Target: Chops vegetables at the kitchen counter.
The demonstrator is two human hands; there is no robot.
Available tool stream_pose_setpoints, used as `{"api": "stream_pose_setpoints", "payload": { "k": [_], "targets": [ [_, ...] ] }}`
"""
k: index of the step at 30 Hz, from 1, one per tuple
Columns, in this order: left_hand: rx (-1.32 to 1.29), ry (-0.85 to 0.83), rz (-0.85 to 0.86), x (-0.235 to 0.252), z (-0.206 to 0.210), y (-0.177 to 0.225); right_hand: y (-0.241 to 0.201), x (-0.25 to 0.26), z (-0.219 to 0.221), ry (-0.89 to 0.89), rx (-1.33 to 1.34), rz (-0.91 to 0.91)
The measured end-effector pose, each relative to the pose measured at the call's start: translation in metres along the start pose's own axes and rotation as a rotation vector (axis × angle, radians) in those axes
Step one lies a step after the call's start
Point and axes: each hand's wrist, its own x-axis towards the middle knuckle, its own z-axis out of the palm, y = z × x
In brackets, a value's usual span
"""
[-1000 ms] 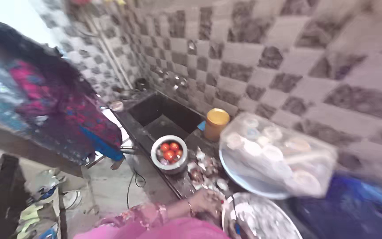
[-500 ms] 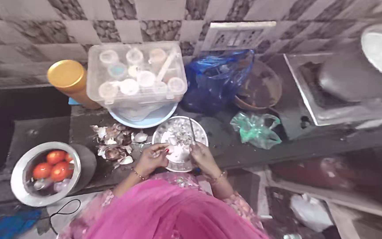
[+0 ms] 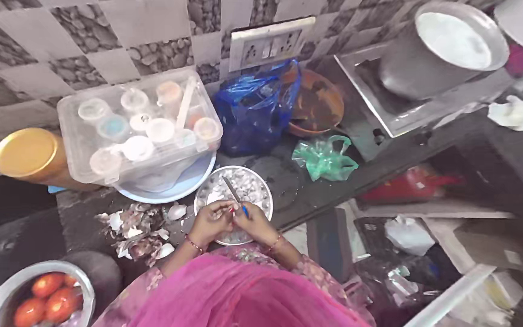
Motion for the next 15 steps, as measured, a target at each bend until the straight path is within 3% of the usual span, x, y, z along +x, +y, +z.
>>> {"api": "stream_pose_setpoints", "payload": {
  "k": [6, 15],
  "targets": [
    [0.068, -0.048, -0.035, 0.020, -0.005, 0.004, 0.002, 0.009, 0.000, 0.072, -0.094, -0.010],
    [0.083, -0.057, -0.119, 0.029, -0.008, -0.001, 0.013, 0.018, -0.006, 0.059, -0.018, 0.034]
  ]
}}
